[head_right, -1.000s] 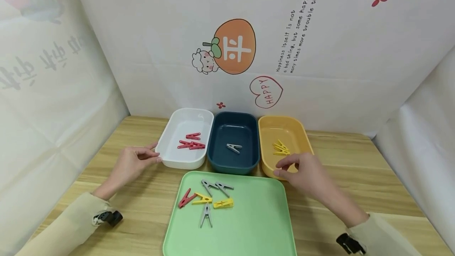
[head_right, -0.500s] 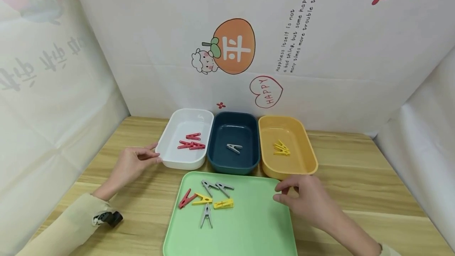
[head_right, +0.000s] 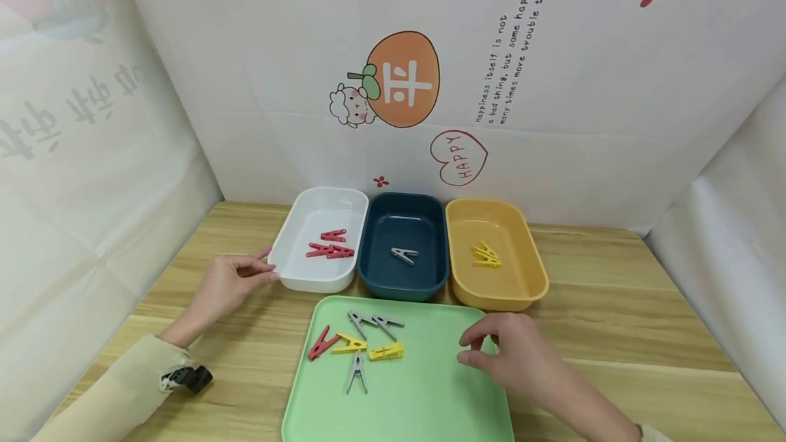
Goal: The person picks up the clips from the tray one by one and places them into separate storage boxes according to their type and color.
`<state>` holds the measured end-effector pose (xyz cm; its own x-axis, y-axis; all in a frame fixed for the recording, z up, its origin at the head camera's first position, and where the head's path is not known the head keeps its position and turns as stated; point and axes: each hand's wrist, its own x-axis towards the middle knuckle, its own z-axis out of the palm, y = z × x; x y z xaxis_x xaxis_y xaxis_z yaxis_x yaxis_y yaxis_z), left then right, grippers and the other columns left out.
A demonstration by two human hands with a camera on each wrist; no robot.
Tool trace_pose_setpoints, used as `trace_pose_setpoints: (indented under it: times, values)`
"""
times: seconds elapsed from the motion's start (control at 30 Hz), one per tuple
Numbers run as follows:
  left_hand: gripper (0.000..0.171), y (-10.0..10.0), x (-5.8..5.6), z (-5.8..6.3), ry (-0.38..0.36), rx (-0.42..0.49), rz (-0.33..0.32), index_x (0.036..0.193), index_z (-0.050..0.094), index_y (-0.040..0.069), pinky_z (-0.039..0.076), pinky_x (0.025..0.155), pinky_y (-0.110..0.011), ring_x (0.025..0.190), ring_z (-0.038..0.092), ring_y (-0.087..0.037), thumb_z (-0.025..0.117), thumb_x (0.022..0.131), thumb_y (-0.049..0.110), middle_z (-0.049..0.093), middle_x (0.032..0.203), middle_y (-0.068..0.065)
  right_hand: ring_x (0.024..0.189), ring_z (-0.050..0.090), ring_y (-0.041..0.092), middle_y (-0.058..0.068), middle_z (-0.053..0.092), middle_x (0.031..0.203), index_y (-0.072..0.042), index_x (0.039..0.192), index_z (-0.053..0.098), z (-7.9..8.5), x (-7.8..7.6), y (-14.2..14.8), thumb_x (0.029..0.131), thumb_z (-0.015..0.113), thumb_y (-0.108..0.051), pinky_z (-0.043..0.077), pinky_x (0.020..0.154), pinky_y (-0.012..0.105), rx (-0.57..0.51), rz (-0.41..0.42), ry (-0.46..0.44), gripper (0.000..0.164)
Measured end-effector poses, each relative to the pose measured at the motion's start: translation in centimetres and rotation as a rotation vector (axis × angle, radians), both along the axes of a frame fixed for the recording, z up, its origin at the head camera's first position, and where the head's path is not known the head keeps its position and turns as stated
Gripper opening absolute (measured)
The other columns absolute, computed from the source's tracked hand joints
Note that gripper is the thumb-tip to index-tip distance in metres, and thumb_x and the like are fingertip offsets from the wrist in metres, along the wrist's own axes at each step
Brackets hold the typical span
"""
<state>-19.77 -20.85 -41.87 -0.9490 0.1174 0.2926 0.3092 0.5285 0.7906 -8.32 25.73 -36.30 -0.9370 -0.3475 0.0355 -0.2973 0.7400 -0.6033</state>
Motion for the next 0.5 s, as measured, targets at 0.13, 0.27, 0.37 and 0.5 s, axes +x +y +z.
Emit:
trace_pose_setpoints:
  times: [0.13, 0.27, 0.37, 0.5]
  values:
    - [0.006, 0.0, 0.1, 0.0, -0.005, 0.005, -0.001, 0.089, 0.082, 0.005, 0.06, 0.074, -0.021, 0.118, 0.069, -0.037, 0.088, 0.087, 0.005, 0.068, 0.132, -0.02, 0.065, 0.048, 0.006, -0.02, 0.063, 0.078, -0.021, 0.092, 0.082, -0.6, 0.0, -0.6, 0.085, 0.09, -0.021, 0.042, 0.056, 0.023, -0.01, 0.057, 0.025, 0.011]
    - [0.006, 0.0, 0.0, 0.0, -0.007, 0.009, -0.003, 0.089, 0.082, 0.005, 0.059, 0.073, -0.019, 0.119, 0.069, -0.038, 0.087, 0.087, 0.004, 0.068, 0.132, -0.02, 0.066, 0.05, 0.006, -0.02, 0.064, 0.079, -0.019, 0.092, 0.082, -1.3, -0.1, -1.2, 0.085, 0.09, -0.021, 0.043, 0.057, 0.023, -0.01, 0.101, 0.009, 0.011]
    - [0.005, 0.0, 0.0, 0.0, -0.008, 0.01, -0.004, 0.089, 0.082, 0.005, 0.059, 0.072, -0.019, 0.118, 0.069, -0.038, 0.087, 0.087, 0.004, 0.067, 0.132, -0.021, 0.069, 0.052, 0.007, -0.02, 0.064, 0.08, -0.019, 0.093, 0.082, -1.6, -0.3, -1.8, 0.086, 0.09, -0.02, 0.044, 0.058, 0.024, -0.001, 0.125, -0.026, 0.01]
    - [0.006, 0.0, 0.0, 0.1, -0.007, 0.01, -0.001, 0.088, 0.082, 0.004, 0.059, 0.072, -0.019, 0.118, 0.069, -0.038, 0.087, 0.087, 0.004, 0.067, 0.132, -0.021, 0.07, 0.053, 0.007, -0.02, 0.065, 0.082, -0.02, 0.092, 0.082, -2.0, -0.4, -2.6, 0.086, 0.089, -0.019, 0.044, 0.058, 0.024, 0.006, 0.157, -0.046, 0.01]
